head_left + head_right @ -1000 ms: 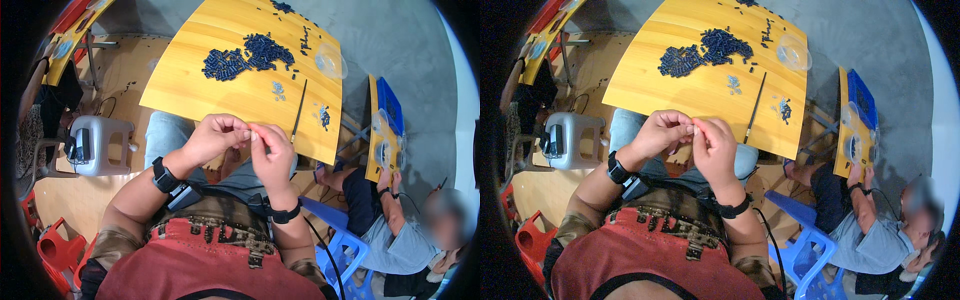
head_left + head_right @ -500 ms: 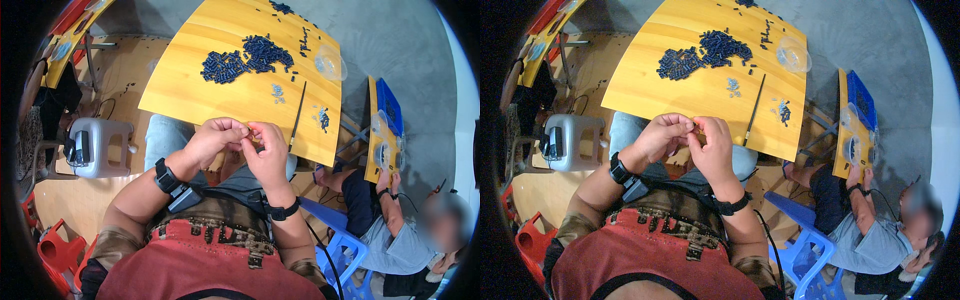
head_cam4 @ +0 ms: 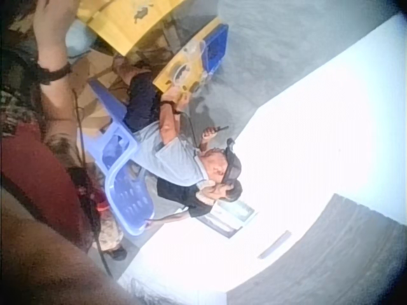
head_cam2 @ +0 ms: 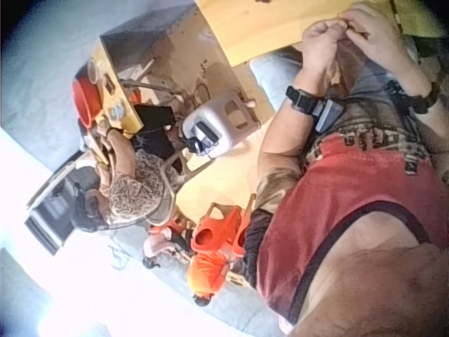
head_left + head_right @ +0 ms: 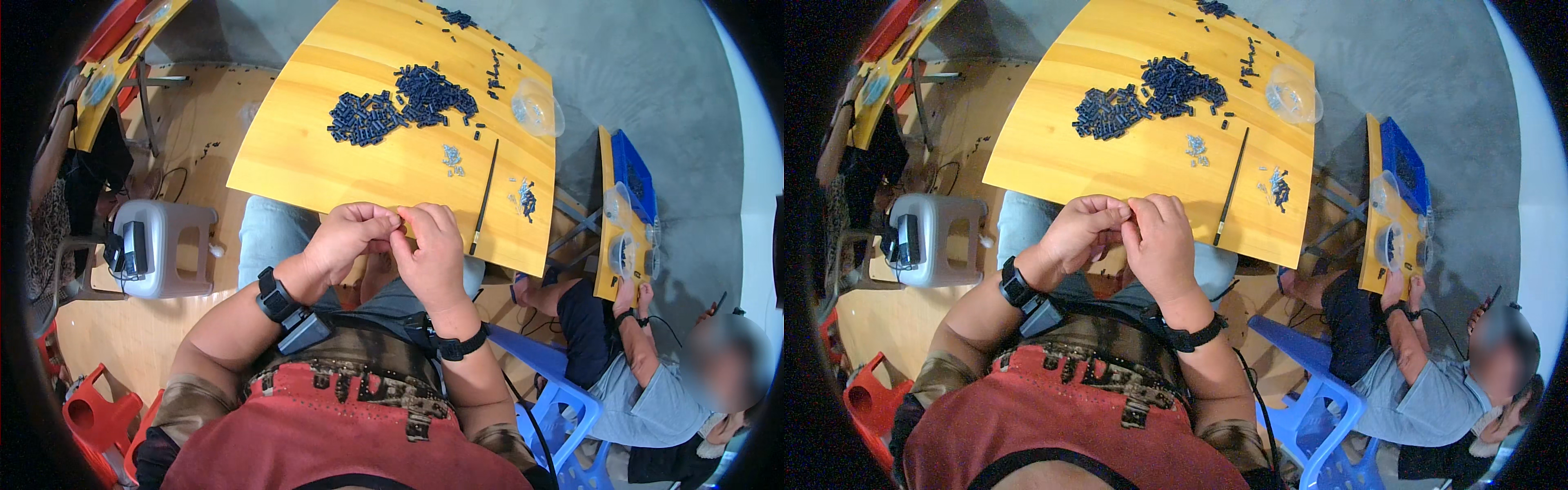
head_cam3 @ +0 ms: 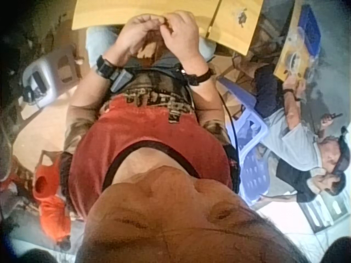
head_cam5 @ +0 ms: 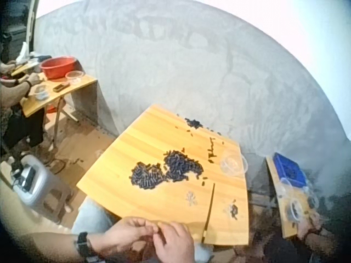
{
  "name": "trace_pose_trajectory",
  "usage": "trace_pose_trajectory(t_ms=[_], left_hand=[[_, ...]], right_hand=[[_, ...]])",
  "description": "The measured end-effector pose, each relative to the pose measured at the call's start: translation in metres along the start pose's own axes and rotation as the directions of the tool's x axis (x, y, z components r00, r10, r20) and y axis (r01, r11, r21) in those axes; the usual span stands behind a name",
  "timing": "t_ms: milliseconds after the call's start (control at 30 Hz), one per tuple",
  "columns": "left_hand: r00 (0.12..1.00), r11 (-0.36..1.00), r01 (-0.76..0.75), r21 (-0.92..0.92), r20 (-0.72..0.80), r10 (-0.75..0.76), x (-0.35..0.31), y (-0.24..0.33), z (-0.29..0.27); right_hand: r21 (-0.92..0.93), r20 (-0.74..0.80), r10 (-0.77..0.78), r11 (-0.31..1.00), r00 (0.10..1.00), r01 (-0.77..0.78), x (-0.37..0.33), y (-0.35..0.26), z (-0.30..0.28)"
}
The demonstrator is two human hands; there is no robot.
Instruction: Assembling small plastic components by hand at a workbench.
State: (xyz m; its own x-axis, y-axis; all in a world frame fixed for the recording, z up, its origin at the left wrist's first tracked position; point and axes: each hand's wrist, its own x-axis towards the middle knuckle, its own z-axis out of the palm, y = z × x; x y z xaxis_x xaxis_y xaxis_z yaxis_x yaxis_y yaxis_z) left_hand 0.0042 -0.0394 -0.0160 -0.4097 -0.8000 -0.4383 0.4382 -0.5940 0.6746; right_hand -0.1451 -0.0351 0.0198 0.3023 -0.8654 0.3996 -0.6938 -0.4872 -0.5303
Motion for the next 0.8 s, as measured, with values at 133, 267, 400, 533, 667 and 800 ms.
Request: trace_pose_trajectory(t_ms=[133, 267, 400, 533, 667, 800], left_hand=[[1.0, 1.0, -0.019, -0.023, -0.024, 0.018, -0.001, -0.002, -0.001], [1.0, 0.999, -0.03, -0.038, -0.002, 0.03, -0.005, -0.004, -0.002], [0.999, 0.998, -0.047, -0.052, 0.019, 0.048, -0.009, -0.007, -0.002], [0.997, 0.997, -0.068, -0.045, 0.021, 0.069, -0.015, -0.007, -0.001], [0.999, 0.994, -0.039, -0.106, -0.013, 0.038, -0.018, -0.009, -0.003], [1.0, 0.997, -0.024, -0.069, 0.002, 0.024, -0.017, -0.005, -0.009]], right_hand=[[0.012, -0.009, -0.014, 1.0, 1.0, 0.014, 0.002, -0.003, 0.0], [0.01, 0.019, -0.01, 1.0, 1.0, 0.01, 0.0, -0.008, -0.001], [0.022, 0.036, -0.012, 1.0, 0.999, 0.011, -0.002, -0.014, -0.006], [0.047, 0.019, 0.005, 0.999, 1.0, -0.006, -0.009, -0.017, -0.006], [0.113, 0.045, 0.023, 0.993, 0.999, -0.028, -0.012, -0.017, -0.008], [0.138, 0.088, 0.123, 0.981, 0.989, -0.134, -0.011, -0.004, -0.013]])
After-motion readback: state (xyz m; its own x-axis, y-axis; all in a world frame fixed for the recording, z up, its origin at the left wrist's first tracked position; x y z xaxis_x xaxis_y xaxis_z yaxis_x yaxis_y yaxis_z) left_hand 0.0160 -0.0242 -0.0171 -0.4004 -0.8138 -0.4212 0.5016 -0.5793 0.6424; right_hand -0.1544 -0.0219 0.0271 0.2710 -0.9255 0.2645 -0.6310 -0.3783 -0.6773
